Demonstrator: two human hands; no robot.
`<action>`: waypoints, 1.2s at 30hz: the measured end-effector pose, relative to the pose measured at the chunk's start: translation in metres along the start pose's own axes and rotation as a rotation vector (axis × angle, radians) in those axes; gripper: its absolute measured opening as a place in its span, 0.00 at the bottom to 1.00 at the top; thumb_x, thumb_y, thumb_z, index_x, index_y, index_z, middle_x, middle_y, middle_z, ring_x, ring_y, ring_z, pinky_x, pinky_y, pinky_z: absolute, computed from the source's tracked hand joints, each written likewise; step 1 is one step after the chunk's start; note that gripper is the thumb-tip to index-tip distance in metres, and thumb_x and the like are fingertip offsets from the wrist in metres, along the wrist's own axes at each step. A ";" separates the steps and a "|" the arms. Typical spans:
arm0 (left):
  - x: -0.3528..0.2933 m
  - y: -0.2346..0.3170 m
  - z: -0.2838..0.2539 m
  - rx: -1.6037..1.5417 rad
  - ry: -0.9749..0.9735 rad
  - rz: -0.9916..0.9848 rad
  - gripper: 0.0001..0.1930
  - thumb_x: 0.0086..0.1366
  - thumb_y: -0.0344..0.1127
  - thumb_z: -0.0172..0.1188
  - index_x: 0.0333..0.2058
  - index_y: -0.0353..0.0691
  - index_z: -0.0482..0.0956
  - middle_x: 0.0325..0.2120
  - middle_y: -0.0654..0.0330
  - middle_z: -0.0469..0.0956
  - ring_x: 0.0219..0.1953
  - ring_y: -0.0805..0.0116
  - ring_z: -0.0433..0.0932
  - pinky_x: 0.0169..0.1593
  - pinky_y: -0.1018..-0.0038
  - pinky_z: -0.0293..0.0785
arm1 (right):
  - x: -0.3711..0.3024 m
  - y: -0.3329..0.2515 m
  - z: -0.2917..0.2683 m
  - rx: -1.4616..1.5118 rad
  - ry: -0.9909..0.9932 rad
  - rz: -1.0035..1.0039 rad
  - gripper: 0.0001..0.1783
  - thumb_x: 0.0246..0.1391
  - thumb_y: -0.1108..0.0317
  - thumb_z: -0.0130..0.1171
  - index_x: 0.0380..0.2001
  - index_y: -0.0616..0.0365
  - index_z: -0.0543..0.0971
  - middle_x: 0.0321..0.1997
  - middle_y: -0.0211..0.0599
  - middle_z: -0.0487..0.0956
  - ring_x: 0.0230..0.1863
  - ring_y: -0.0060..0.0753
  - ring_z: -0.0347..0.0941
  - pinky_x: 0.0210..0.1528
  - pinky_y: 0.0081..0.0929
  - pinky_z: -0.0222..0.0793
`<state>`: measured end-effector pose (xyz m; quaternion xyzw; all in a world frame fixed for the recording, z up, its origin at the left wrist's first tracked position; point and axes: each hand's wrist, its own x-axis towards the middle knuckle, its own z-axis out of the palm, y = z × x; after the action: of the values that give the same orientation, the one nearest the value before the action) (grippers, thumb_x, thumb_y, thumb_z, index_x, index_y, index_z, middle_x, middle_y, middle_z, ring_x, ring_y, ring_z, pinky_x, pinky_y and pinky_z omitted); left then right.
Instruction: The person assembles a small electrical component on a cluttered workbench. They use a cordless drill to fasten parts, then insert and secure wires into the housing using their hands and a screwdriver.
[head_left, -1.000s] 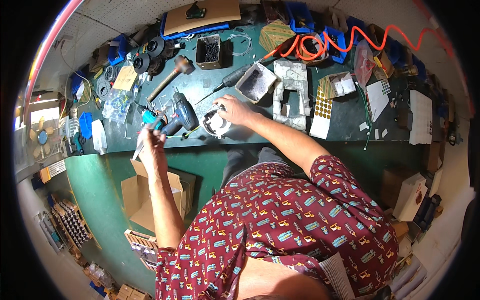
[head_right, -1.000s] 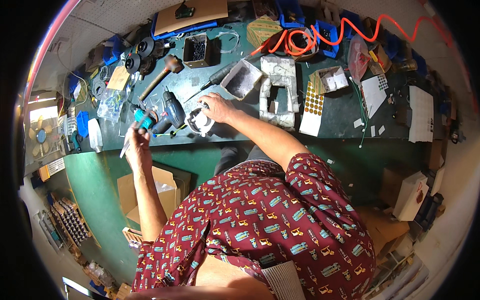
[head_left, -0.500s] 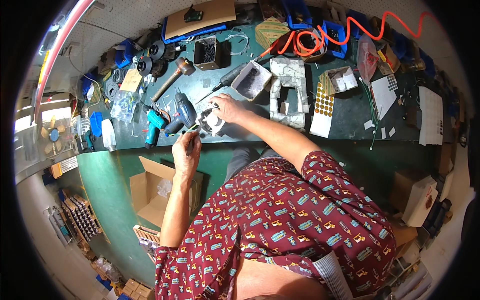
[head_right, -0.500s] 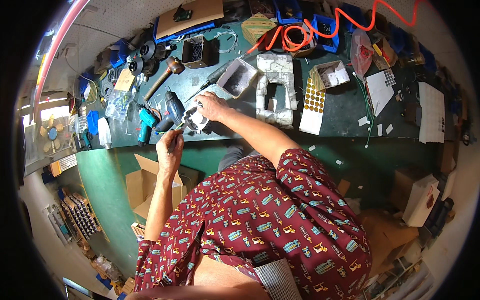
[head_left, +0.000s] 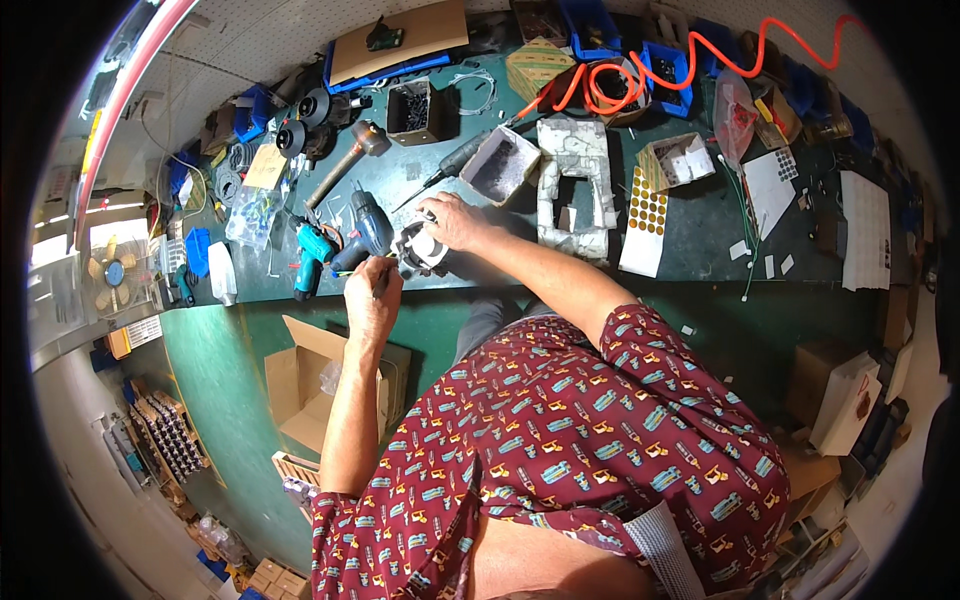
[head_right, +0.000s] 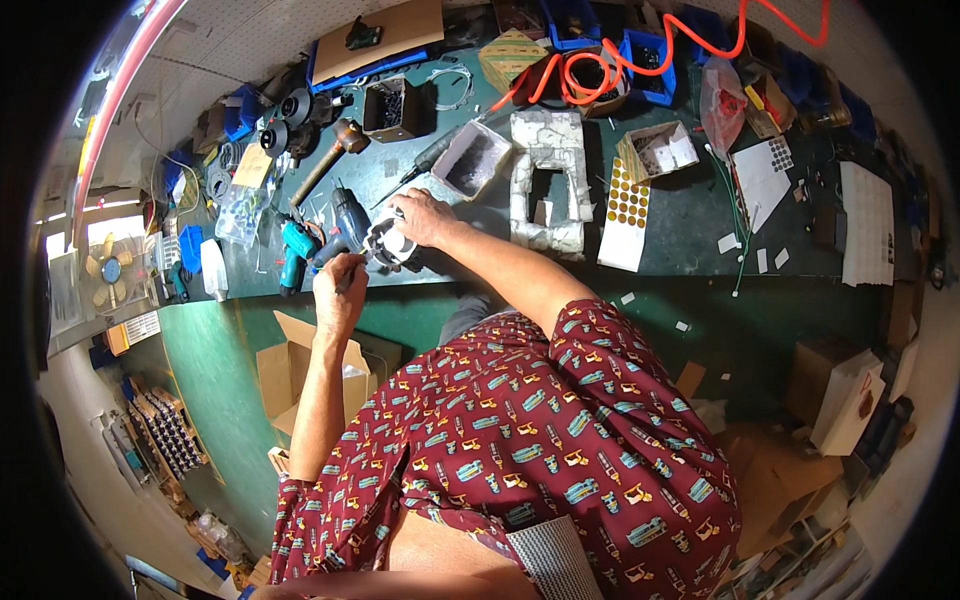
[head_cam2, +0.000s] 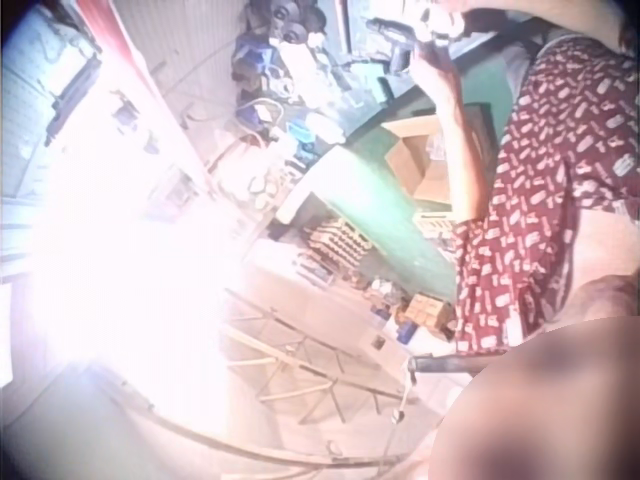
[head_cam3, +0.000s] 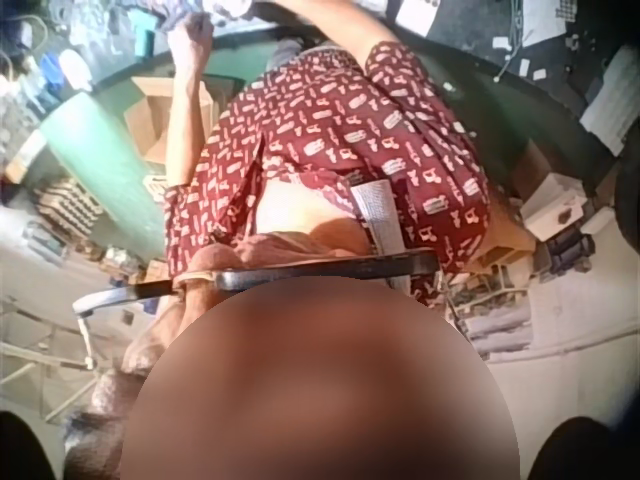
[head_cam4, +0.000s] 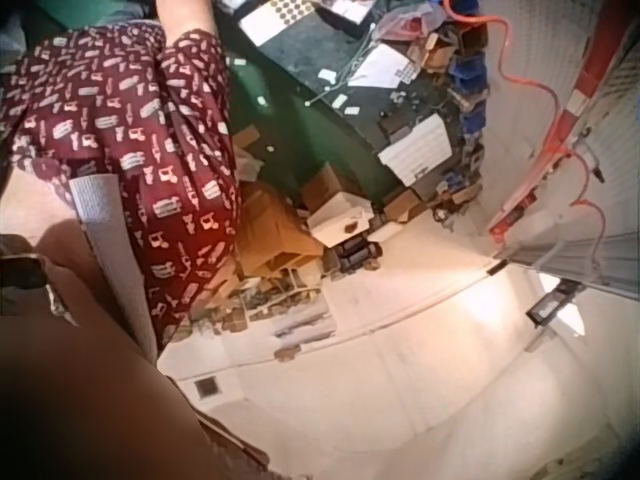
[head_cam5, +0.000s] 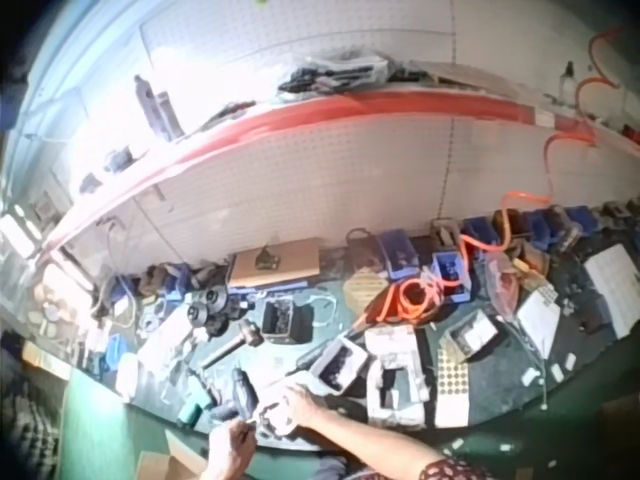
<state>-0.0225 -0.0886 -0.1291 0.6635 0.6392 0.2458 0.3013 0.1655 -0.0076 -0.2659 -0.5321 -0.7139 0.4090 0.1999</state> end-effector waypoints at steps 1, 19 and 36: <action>-0.002 -0.001 0.000 0.017 -0.014 0.007 0.07 0.60 0.26 0.61 0.37 0.32 0.82 0.29 0.47 0.80 0.30 0.55 0.81 0.37 0.66 0.76 | 0.000 -0.001 0.000 0.005 -0.001 -0.002 0.23 0.56 0.58 0.56 0.55 0.44 0.75 0.58 0.45 0.75 0.61 0.52 0.71 0.61 0.47 0.72; -0.052 -0.014 0.058 0.313 0.068 0.090 0.17 0.61 0.30 0.63 0.49 0.34 0.75 0.34 0.48 0.76 0.37 0.46 0.77 0.37 0.55 0.76 | -0.009 -0.014 -0.004 0.028 -0.026 0.089 0.24 0.56 0.57 0.59 0.57 0.44 0.75 0.59 0.42 0.73 0.65 0.49 0.67 0.63 0.53 0.67; 0.063 -0.149 -0.050 0.342 0.135 0.211 0.12 0.67 0.29 0.58 0.49 0.38 0.78 0.37 0.47 0.78 0.40 0.45 0.78 0.43 0.58 0.75 | -0.007 0.000 0.004 -0.088 0.185 -0.033 0.31 0.46 0.60 0.64 0.56 0.54 0.75 0.61 0.43 0.71 0.65 0.50 0.66 0.66 0.43 0.66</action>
<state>-0.1584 -0.0215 -0.2038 0.7503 0.6173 0.2077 0.1131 0.1656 -0.0157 -0.2673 -0.5640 -0.7184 0.3230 0.2481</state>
